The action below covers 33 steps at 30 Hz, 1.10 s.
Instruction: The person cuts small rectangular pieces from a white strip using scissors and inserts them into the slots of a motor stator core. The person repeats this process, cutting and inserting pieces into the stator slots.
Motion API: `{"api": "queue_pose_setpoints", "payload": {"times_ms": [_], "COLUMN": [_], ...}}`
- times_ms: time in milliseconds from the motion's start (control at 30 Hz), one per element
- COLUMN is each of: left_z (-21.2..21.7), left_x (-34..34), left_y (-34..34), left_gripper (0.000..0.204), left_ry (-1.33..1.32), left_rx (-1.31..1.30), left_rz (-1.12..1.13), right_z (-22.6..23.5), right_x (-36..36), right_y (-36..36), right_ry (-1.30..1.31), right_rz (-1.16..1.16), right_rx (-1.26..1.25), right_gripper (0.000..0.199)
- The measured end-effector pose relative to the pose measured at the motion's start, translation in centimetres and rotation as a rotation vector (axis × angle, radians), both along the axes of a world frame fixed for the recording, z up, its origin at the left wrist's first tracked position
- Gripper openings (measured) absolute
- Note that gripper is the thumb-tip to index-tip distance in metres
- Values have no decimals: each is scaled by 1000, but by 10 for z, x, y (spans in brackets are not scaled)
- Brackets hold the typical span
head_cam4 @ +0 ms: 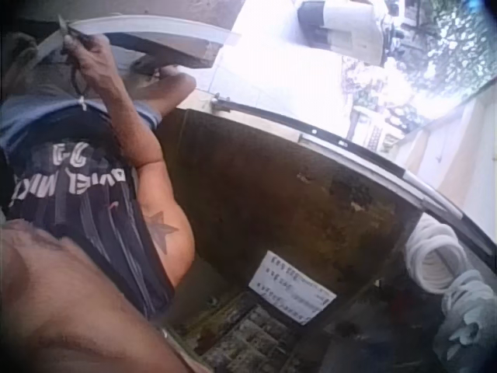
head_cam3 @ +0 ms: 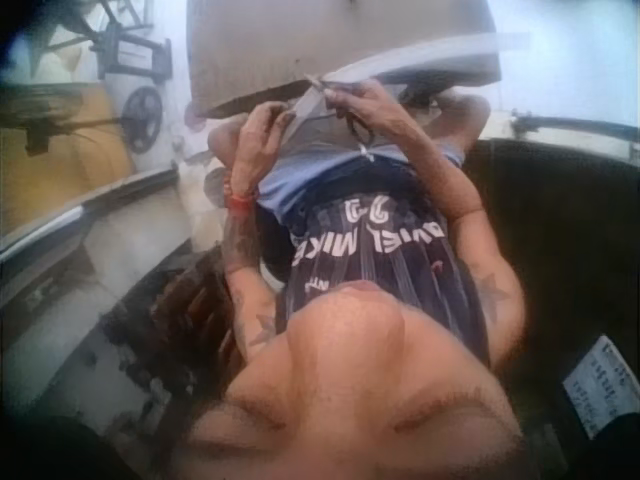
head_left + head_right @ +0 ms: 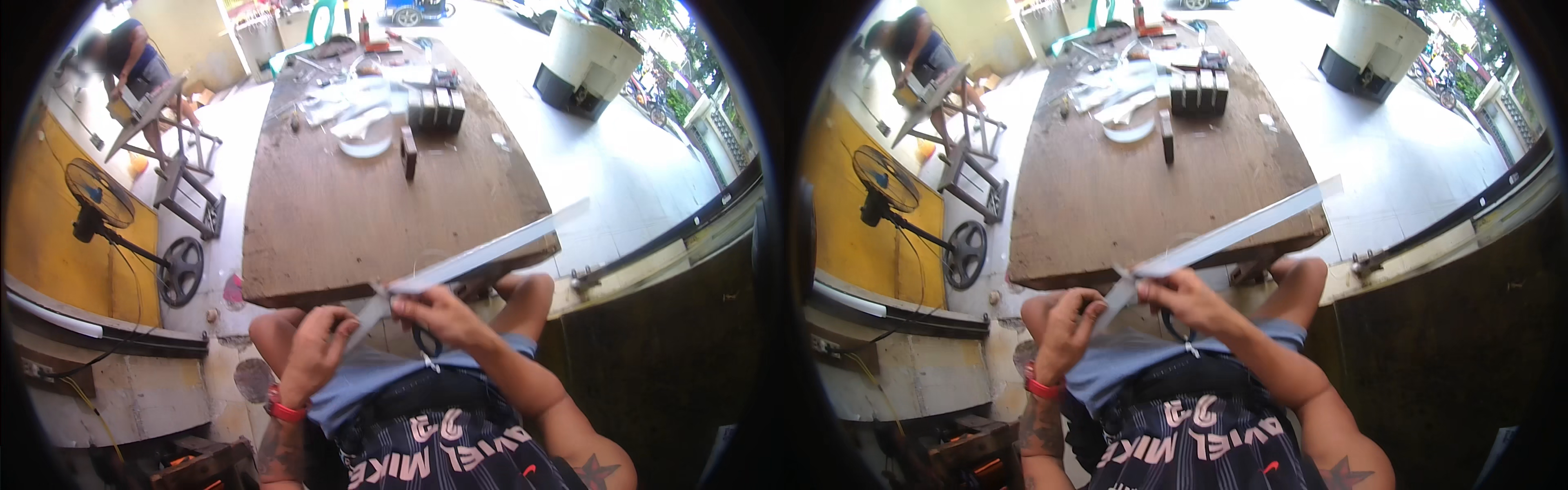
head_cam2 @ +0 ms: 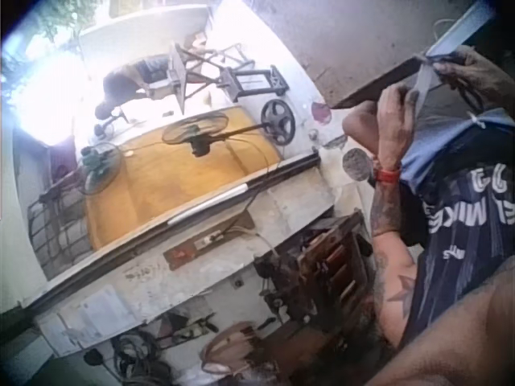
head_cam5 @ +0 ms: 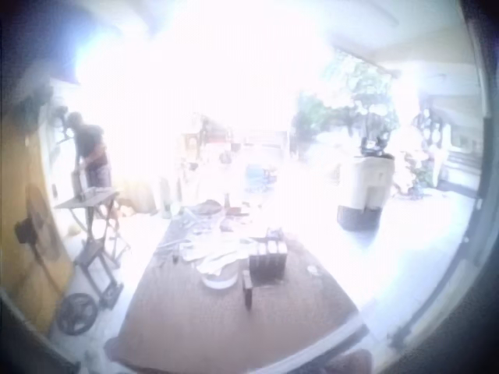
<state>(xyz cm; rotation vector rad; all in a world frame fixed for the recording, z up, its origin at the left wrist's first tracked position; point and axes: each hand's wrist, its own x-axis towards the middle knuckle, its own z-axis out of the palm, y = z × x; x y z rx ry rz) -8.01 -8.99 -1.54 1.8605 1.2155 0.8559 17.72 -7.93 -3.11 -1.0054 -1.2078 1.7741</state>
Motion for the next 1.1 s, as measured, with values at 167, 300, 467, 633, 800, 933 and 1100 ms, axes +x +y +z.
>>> {"api": "queue_pose_setpoints", "payload": {"times_ms": [167, 300, 467, 633, 800, 933, 1100], "left_z": [-9, -14, 23, 110, 168, 158, 89], "left_x": [-49, -89, -126, -82, -11, -14, 12], "left_y": [2, -6, -3, 23, 36, 66, 185], "left_gripper": [10, 10, 16, 11, 28, 38, 55], "left_ry": [78, 175, 348, 876, 1085, 694, -388], "left_rx": [26, -51, 127, 539, 939, 1405, 809], "left_rz": [-1, 33, 57, -195, -351, 64, 469], "right_z": [1, 1, 55, 98, 88, 84, 102], "right_x": [34, 70, 137, 89, 19, 56, 118], "right_y": [29, 40, 63, 25, 16, 31, 27], "right_ry": [-31, -16, -71, -639, -1004, -534, 167], "right_rz": [-148, -272, -774, 170, 275, 115, -392], "right_rx": [-6, -30, 210, 632, 801, 342, 136], "right_gripper": [34, 27, 38, 38, 32, 28, 42]}}
